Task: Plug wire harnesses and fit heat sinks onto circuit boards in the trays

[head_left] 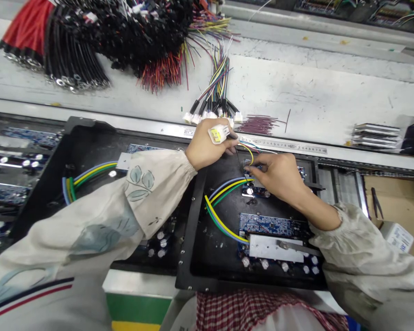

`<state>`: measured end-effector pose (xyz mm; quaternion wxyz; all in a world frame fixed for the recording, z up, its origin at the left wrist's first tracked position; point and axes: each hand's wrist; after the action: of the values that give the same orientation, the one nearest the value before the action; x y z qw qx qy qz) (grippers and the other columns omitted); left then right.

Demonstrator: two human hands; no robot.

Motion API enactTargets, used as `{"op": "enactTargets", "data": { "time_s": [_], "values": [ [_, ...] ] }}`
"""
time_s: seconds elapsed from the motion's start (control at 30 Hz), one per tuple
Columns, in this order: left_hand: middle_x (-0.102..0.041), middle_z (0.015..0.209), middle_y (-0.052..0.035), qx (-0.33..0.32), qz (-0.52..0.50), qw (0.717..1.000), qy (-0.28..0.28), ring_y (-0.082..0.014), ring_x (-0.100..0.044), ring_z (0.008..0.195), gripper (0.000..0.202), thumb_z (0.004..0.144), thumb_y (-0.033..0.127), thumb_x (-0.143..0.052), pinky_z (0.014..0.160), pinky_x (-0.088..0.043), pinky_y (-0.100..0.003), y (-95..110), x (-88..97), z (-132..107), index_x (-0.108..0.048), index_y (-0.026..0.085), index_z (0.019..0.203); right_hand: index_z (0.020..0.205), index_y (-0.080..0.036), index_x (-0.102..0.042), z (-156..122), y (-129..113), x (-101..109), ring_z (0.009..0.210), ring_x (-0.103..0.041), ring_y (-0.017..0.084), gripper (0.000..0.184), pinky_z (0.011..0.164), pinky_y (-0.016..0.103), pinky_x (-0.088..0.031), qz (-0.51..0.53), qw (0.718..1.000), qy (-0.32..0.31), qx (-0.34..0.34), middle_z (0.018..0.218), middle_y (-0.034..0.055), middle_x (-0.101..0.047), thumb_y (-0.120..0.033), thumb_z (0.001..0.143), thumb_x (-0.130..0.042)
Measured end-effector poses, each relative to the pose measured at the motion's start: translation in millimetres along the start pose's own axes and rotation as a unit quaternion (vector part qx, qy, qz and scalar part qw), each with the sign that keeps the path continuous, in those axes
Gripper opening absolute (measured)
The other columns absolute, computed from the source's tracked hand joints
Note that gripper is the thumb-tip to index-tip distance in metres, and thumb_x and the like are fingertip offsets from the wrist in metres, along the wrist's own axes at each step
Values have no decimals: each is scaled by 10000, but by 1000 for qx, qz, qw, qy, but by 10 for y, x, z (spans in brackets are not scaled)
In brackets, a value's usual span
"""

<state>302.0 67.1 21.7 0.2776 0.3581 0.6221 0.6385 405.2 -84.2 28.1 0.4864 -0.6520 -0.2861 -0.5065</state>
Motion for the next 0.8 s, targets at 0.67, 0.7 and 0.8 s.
{"op": "enactTargets", "data": {
  "time_s": [0.67, 0.7, 0.8],
  "values": [
    [-611, 607, -12, -56, 2, 998, 1, -145, -634, 563, 208, 643, 207, -721, 544, -538, -254, -112, 28, 7, -519, 157, 658, 804, -175, -718, -28, -84, 149, 589, -623, 164, 125, 584, 270, -450, 138, 990, 25, 1, 709, 29, -705, -283, 776, -663],
    [-616, 623, -15, -67, 30, 997, 0, -141, -630, 573, 197, 642, 208, -716, 555, -528, -251, -115, 37, 4, -525, 158, 648, 806, -179, -723, -9, -69, 122, 588, -623, 164, 125, 587, 273, -451, 132, 989, 62, -9, 717, 29, -709, -283, 771, -663],
    [-629, 671, -16, -109, 124, 986, 4, -132, -616, 617, 151, 648, 182, -683, 593, -498, -240, -111, 61, -6, -538, 166, 605, 799, -197, -734, 34, -31, 31, 620, -629, 176, 104, 628, 287, -450, 66, 994, 90, -11, 762, 31, -721, -252, 763, -653]
  ]
}}
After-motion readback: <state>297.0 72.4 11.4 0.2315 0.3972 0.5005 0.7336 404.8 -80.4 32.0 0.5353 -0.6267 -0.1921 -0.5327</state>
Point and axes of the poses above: each hand's wrist, its own z-axis towards the middle knuckle, its own x-axis out of the back of the hand, y = z × x
